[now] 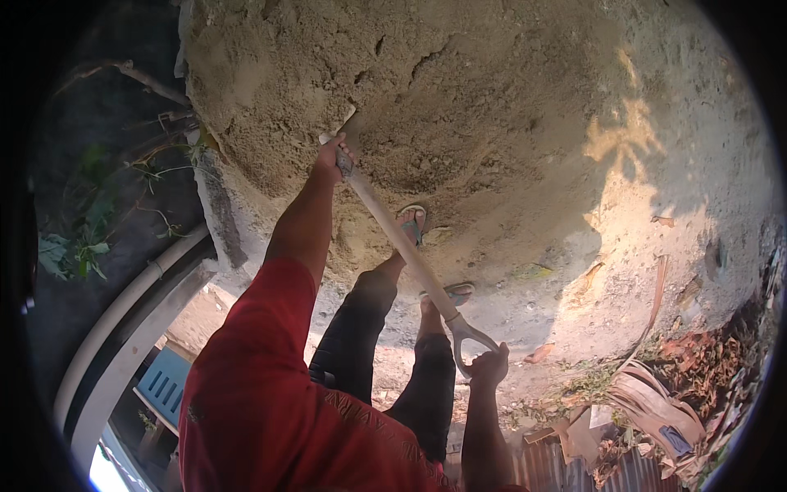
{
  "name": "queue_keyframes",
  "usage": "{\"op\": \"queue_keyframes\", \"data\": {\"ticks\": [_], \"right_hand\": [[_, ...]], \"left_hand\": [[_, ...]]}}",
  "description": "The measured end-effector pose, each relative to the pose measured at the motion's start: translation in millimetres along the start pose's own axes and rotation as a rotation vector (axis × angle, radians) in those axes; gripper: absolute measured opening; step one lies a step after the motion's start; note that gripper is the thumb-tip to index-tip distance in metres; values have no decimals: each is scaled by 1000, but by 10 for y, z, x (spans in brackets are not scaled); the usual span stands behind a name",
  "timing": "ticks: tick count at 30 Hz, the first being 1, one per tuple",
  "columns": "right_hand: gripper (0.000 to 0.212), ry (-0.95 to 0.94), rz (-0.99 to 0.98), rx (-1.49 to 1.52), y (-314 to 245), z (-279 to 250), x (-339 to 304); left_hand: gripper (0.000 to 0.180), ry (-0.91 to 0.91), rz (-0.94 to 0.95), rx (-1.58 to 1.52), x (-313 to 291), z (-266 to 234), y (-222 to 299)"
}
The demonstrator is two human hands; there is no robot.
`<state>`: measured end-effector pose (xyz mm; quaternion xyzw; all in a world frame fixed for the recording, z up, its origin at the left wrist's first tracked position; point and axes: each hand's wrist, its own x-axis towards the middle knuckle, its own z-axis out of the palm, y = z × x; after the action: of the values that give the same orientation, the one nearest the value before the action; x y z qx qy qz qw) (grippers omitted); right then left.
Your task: The person uses a shovel to scoop sand from a pile and toss it against a mesh screen leaning against a wooden frame.
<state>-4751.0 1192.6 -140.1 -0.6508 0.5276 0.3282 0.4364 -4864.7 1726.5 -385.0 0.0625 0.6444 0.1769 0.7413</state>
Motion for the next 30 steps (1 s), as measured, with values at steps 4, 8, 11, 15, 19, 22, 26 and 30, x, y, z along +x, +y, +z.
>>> {"op": "queue_keyframes", "data": {"ticks": [4, 8, 11, 15, 19, 22, 26, 30], "right_hand": [[38, 217, -104, -70, -737, 72, -467], [46, 233, -477, -232, -1388, -886, -289], [44, 184, -391, -332, -2352, -1308, -576], [43, 173, -523, -598, -3439, -1508, -1245], [36, -3, -401, -628, -4190, -1804, -1254], [38, -207, -410, -711, -4826, -1906, -1156], [28, -421, -263, -676, -5670, -2206, -353], [32, -446, -225, -303, -6365, -2600, 86]], "left_hand": [[17, 9, -7, -90, -369, 58, -194], [21, -8, -149, -155, -1355, 460, -555], [26, -5, -167, -267, -1883, 278, -848], [33, 47, -183, -262, -2671, 352, -1221], [32, 273, -224, -232, -3411, 733, -1474], [28, 322, -145, 21, -3380, 944, -1664], [30, 271, -223, -9, -3132, 1918, -1557], [33, 425, -169, 102, -3117, 4224, -1303]]}}
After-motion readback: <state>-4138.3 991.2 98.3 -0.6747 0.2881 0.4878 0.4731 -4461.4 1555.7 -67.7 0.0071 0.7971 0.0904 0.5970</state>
